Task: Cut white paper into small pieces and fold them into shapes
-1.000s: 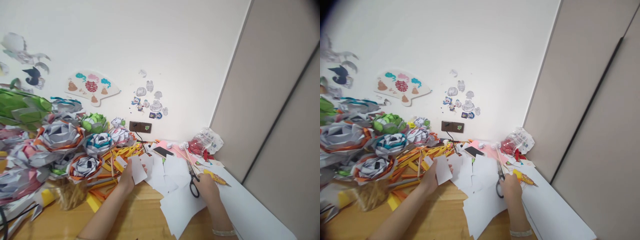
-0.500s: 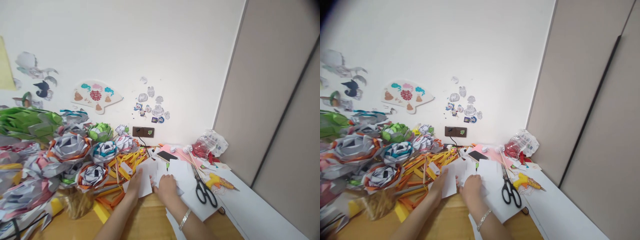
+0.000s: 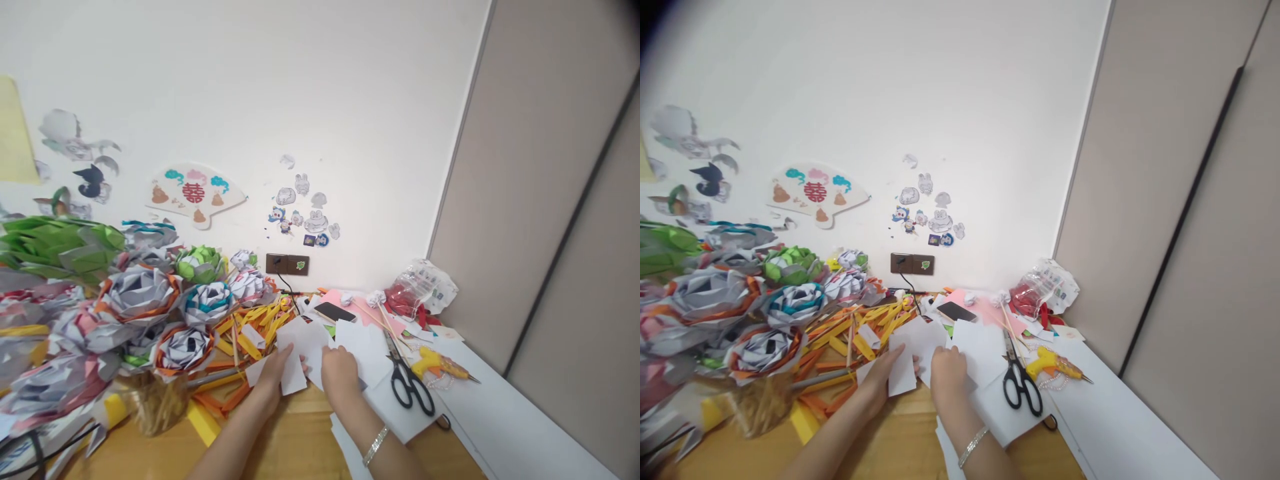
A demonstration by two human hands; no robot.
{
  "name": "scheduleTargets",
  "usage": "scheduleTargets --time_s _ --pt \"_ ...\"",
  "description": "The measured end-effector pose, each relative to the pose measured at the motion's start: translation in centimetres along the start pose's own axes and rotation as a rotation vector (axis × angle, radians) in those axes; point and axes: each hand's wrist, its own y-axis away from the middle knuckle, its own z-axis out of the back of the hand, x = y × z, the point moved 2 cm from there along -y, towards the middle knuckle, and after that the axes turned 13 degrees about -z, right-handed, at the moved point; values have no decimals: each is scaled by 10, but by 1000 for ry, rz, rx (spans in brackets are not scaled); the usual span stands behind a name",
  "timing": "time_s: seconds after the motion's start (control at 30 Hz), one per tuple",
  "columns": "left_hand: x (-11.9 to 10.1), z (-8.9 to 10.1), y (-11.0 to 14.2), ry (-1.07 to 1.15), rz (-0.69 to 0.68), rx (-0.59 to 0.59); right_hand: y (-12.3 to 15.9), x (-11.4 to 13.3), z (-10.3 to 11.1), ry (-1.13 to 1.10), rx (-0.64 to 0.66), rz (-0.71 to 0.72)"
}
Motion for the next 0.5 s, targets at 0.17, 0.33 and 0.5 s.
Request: scheduleTargets --time_s 0.17,0.33,0.5 --pt "-3 -5 5 81 12 58 20 10 10 -147 -49 182" --pt "3 -7 4 187 -79 64 35 20 -1 -254 -71 293" --pt "-4 1 -1 60 -237 -77 39 22 0 -325 -90 322"
